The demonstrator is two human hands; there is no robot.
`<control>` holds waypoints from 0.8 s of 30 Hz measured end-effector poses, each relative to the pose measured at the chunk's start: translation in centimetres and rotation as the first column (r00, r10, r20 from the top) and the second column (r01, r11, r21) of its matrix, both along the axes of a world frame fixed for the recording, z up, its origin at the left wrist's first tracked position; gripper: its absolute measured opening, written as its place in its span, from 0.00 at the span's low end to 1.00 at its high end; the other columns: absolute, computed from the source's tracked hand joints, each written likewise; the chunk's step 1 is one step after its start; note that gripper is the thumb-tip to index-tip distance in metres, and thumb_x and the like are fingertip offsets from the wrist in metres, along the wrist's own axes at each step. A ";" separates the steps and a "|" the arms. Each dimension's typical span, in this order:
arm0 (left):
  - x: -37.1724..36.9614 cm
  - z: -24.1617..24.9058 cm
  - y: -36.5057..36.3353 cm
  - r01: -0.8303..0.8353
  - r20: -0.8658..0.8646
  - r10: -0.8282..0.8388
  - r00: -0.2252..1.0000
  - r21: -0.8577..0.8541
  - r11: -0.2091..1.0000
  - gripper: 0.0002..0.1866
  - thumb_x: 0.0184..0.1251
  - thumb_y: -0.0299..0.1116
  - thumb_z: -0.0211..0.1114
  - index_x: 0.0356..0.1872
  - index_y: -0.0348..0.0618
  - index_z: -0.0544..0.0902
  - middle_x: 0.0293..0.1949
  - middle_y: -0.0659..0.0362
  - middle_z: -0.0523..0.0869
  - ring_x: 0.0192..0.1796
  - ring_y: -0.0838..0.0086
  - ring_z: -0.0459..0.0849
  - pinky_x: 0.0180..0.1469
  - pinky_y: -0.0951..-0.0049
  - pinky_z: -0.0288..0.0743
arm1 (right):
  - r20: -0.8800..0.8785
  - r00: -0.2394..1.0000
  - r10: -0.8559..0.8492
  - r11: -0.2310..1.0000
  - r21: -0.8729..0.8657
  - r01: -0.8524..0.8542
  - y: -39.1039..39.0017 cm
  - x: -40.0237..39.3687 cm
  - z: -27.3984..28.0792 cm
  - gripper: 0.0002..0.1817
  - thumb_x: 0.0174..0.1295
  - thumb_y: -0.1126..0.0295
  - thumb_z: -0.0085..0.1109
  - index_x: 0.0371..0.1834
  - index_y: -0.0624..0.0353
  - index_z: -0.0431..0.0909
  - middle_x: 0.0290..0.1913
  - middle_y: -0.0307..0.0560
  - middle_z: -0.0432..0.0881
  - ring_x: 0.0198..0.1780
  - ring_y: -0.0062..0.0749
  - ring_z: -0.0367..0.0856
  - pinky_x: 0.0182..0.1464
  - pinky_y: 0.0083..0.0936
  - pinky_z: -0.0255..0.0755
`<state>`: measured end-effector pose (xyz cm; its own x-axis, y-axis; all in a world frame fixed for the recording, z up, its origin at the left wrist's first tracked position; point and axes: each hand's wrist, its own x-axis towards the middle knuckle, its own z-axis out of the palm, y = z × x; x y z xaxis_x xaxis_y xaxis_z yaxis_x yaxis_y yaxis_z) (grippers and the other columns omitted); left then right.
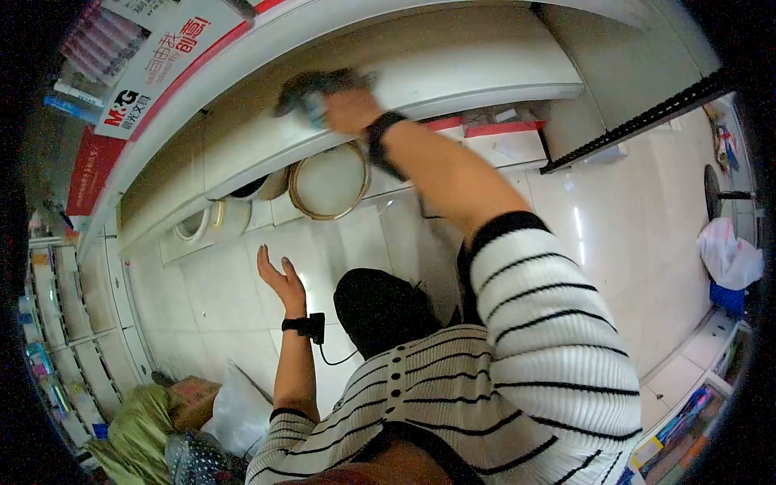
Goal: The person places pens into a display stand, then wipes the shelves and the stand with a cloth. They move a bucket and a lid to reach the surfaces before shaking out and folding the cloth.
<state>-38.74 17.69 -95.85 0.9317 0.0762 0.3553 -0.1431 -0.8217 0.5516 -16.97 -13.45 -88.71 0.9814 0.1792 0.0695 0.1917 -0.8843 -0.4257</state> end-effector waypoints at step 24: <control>-12.3 -6.9 8.5 -0.302 -0.314 0.251 0.916 -0.127 0.945 0.24 0.65 0.23 0.52 0.63 0.35 0.63 0.62 0.45 0.66 0.63 0.54 0.66 0.64 0.57 0.61 | 0.276 0.849 0.451 0.862 -0.383 -0.334 -12.4 -8.8 -1.2 0.42 0.48 0.71 0.66 0.70 0.40 0.61 0.62 0.51 0.71 0.65 0.47 0.66 0.68 0.43 0.58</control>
<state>-51.08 26.23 -102.71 0.9241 0.3807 0.0322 0.2632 -0.6955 0.6686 -25.72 -25.84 -89.89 0.7448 0.6133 0.2630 0.6323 -0.7746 0.0159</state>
